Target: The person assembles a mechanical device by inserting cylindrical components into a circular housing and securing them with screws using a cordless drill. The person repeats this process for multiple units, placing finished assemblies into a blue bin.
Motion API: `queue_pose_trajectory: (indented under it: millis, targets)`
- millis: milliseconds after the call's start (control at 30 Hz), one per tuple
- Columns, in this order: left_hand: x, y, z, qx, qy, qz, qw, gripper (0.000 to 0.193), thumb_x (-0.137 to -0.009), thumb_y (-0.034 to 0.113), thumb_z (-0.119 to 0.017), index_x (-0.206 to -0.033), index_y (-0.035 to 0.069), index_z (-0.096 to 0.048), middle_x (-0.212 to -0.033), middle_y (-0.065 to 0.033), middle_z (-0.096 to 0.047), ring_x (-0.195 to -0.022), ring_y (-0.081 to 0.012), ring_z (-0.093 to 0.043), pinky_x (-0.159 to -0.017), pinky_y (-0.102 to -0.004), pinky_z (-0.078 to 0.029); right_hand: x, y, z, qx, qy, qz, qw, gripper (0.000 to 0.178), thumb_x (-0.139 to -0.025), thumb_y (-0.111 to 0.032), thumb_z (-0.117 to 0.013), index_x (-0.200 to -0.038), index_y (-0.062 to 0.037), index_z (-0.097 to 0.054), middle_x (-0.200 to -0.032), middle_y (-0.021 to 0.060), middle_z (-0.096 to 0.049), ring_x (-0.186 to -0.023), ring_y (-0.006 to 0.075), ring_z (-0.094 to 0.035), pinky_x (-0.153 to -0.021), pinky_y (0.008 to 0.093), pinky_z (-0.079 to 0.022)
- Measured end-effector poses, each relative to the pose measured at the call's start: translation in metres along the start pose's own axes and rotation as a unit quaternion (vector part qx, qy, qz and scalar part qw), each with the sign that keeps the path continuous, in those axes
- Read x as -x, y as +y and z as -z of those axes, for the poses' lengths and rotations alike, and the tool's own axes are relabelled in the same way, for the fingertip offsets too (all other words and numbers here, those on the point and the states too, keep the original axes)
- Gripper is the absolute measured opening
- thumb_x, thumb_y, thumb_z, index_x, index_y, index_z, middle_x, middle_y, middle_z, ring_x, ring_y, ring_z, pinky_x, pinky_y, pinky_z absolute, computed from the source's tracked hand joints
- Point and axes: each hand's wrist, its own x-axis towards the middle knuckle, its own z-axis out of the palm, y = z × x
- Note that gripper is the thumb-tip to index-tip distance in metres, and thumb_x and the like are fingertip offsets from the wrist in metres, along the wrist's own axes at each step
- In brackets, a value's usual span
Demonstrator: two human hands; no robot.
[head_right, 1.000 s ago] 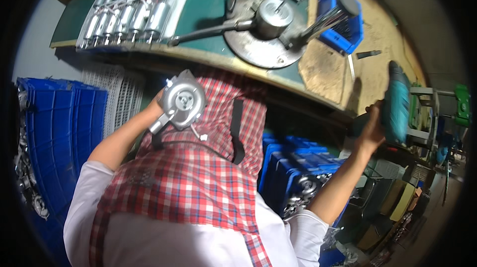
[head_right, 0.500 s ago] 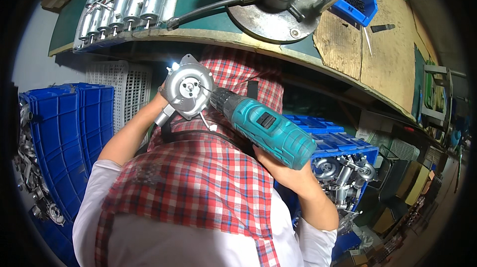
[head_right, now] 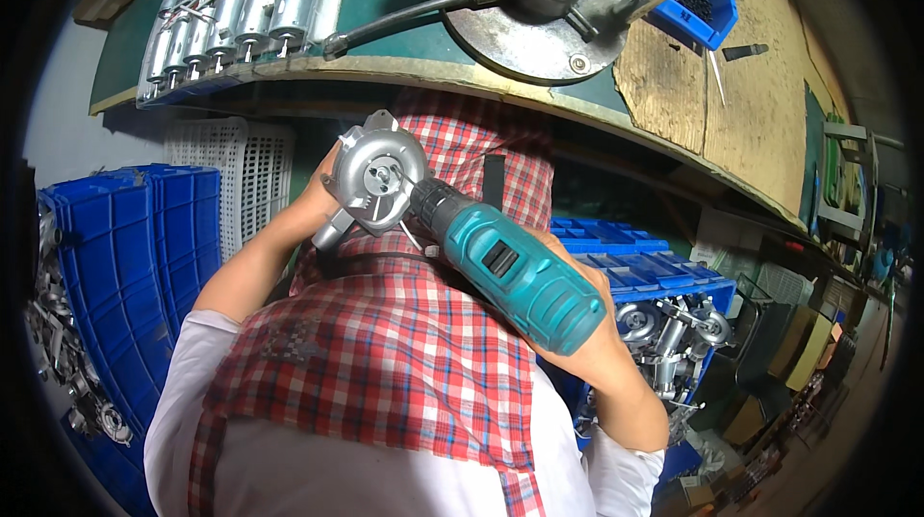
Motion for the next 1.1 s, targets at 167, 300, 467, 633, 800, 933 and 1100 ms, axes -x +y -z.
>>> queue_pose_trajectory:
  millis: [167,300,467,633,800,933,1100]
  targets:
    - [-0.003,0.019,0.005,-0.079,-0.022,-0.055,0.995,0.062,-0.064,0.025,-0.082,-0.116,0.005,-0.055,-0.114,-0.0107,-0.051,-0.108,-0.0327,-0.049,-0.097,-0.0411,-0.042,-0.003,-0.007,0.004,-0.001,-0.012,-0.036,0.999,0.044,-0.078,-0.005,-0.078,-0.119,-0.0002,-0.064,-0.108,0.0156,-0.071,-0.093,0.0281,-0.072,-0.081,0.036,-0.056]
    - [-0.004,0.019,0.006,-0.127,-0.045,-0.089,0.987,0.057,-0.066,0.024,-0.08,-0.114,0.004,-0.057,-0.111,-0.01,-0.05,-0.104,-0.0315,-0.048,-0.095,-0.0403,-0.042,0.001,-0.002,0.005,-0.054,-0.005,-0.117,0.992,0.03,-0.083,-0.004,-0.077,-0.112,-0.0022,-0.069,-0.103,0.0113,-0.072,-0.093,0.0216,-0.07,-0.084,0.0348,-0.056]
    - [-0.004,0.025,0.007,-0.147,-0.045,-0.088,0.984,0.052,-0.068,0.019,-0.079,-0.113,0.004,-0.058,-0.109,-0.0102,-0.051,-0.101,-0.0315,-0.049,-0.092,-0.0406,-0.043,0.005,0.0,-0.002,-0.067,0.009,-0.138,0.988,0.025,-0.086,-0.006,-0.076,-0.11,-0.0025,-0.071,-0.102,0.0093,-0.073,-0.093,0.0191,-0.069,-0.083,0.033,-0.056]
    - [-0.005,0.031,0.007,-0.145,-0.037,-0.078,0.986,0.047,-0.07,0.014,-0.079,-0.112,0.005,-0.06,-0.107,-0.0104,-0.056,-0.104,-0.0319,-0.053,-0.092,-0.0401,-0.045,0.01,0.001,-0.008,-0.071,0.045,-0.107,0.991,0.024,-0.082,-0.005,-0.078,-0.106,-0.0032,-0.071,-0.097,0.0119,-0.073,-0.085,0.0238,-0.071,-0.075,0.0352,-0.056]
    - [-0.006,0.024,0.006,-0.135,-0.046,-0.093,0.985,0.045,-0.072,0.013,-0.076,-0.112,0.004,-0.058,-0.106,-0.0101,-0.055,-0.102,-0.0321,-0.053,-0.091,-0.0399,-0.045,0.021,-0.002,-0.003,-0.025,-0.001,-0.081,0.996,0.03,-0.081,-0.003,-0.078,-0.11,-0.0033,-0.069,-0.107,0.0144,-0.07,-0.094,0.0278,-0.07,-0.081,0.0357,-0.055]
    - [-0.012,0.025,0.009,-0.14,-0.049,-0.101,0.984,0.043,-0.074,0.011,-0.074,-0.112,0.004,-0.057,-0.105,-0.0095,-0.055,-0.1,-0.0311,-0.053,-0.09,-0.0391,-0.045,0.023,-0.007,0.001,-0.004,-0.019,-0.026,0.999,0.034,-0.08,-0.003,-0.078,-0.113,-0.0037,-0.068,-0.115,0.0162,-0.067,-0.101,0.0311,-0.068,-0.087,0.0385,-0.054]
    - [-0.011,0.022,0.009,-0.073,-0.062,-0.071,0.993,0.056,-0.065,0.021,-0.079,-0.115,0.004,-0.059,-0.109,-0.0109,-0.052,-0.097,-0.0327,-0.049,-0.089,-0.0419,-0.043,0.015,-0.005,-0.005,-0.016,-0.019,-0.024,0.999,0.037,-0.079,-0.004,-0.08,-0.114,-0.0036,-0.068,-0.113,0.0174,-0.068,-0.102,0.0316,-0.069,-0.088,0.0392,-0.055]
